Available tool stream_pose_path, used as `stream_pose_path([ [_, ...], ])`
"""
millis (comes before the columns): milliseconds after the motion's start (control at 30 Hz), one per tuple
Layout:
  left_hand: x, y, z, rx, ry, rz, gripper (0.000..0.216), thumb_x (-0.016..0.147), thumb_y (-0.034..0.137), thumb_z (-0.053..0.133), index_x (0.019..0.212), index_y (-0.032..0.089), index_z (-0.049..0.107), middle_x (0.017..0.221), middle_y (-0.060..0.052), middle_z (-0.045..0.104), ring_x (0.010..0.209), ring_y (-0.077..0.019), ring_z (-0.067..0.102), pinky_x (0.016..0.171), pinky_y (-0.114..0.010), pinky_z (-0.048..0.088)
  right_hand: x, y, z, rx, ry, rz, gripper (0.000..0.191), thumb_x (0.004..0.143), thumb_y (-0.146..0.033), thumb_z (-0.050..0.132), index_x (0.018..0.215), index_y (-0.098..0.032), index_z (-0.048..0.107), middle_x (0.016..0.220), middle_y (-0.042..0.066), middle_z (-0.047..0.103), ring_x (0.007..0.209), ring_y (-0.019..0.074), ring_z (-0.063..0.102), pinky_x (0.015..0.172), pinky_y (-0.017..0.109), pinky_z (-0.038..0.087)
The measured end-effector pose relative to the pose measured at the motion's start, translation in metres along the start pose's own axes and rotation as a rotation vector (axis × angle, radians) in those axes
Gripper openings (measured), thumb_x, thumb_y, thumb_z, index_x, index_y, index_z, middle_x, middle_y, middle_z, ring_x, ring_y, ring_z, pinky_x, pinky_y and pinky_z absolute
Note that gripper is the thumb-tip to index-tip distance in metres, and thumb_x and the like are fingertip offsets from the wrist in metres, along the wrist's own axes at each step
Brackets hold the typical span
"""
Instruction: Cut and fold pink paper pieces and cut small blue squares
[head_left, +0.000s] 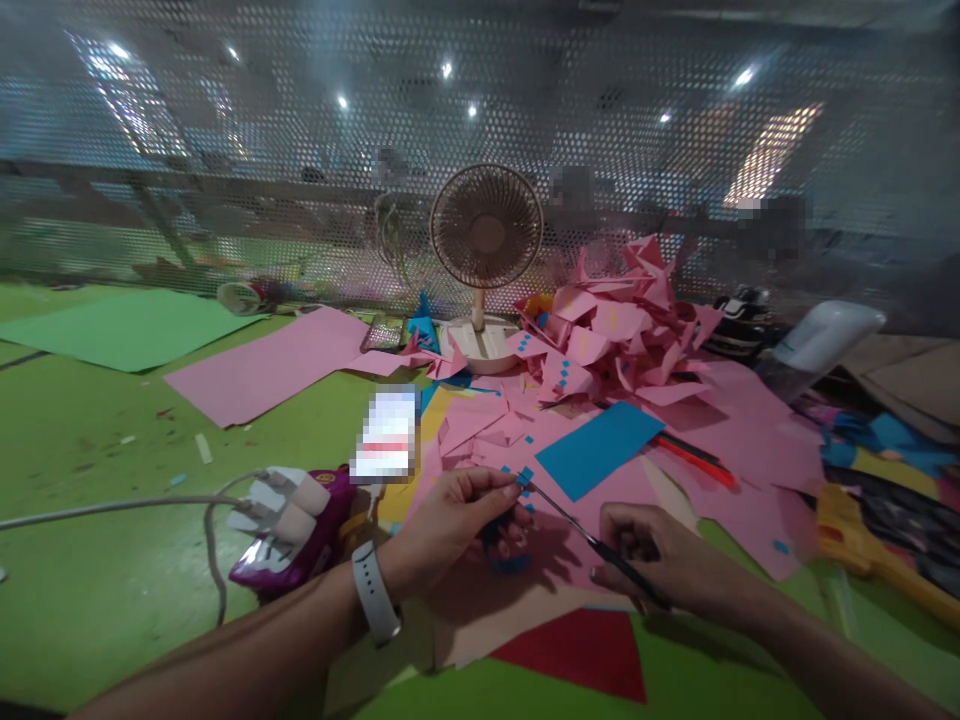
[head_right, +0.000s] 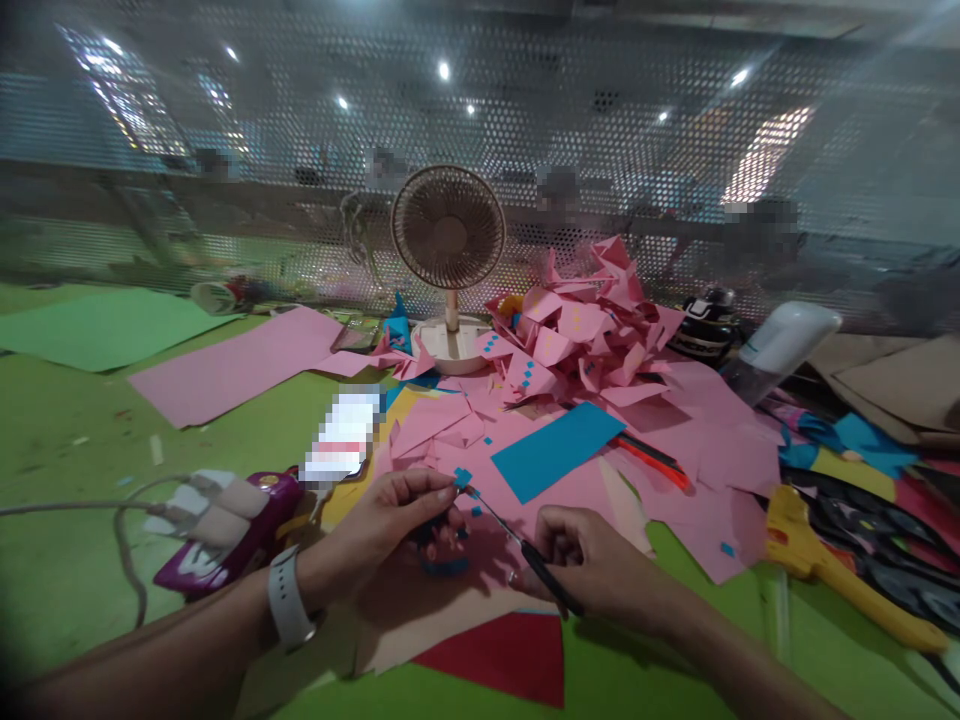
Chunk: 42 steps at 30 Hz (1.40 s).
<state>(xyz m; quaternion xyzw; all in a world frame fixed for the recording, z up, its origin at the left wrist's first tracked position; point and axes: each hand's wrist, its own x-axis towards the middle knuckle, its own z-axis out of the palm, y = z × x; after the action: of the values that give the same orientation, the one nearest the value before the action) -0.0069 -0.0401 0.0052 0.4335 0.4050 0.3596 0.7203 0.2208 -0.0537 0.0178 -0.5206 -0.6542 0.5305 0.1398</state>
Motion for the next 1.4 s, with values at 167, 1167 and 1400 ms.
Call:
stream_pose_path([
  [167,0.001,-0.001,0.0,0.001,0.0,0.008,0.027,0.076,0.038,0.066,0.08,0.012,0.06,0.071,-0.004,0.066,0.052,-0.0084,0.058,0.048,-0.019,0.043,0.002,0.004,0.0,-0.01,0.008,-0.018,0.037,0.064,-0.039,0.072,0.061,-0.019,0.041,0.048,-0.009,0.039,0.044,0.0055,0.036,0.041,0.018,0.022],
  [1167,0.003,-0.003,-0.003,0.05,0.021,0.026,0.029,0.076,0.042,0.064,0.079,0.014,0.056,0.069,-0.002,0.066,0.051,-0.0088,0.058,0.045,-0.018,0.042,0.004,0.009,0.0,0.002,0.063,-0.024,0.039,0.065,-0.044,0.071,0.062,-0.019,0.042,0.046,-0.007,0.045,0.042,0.0063,0.041,0.039,0.017,0.023],
  [1400,0.002,-0.003,-0.001,-0.013,0.032,0.037,0.028,0.076,0.04,0.065,0.082,0.014,0.056,0.07,-0.002,0.065,0.05,-0.0076,0.056,0.047,-0.019,0.043,0.006,0.011,-0.001,0.017,0.085,-0.038,0.038,0.065,-0.04,0.071,0.062,-0.019,0.04,0.046,-0.008,0.044,0.041,0.0059,0.04,0.04,0.017,0.024],
])
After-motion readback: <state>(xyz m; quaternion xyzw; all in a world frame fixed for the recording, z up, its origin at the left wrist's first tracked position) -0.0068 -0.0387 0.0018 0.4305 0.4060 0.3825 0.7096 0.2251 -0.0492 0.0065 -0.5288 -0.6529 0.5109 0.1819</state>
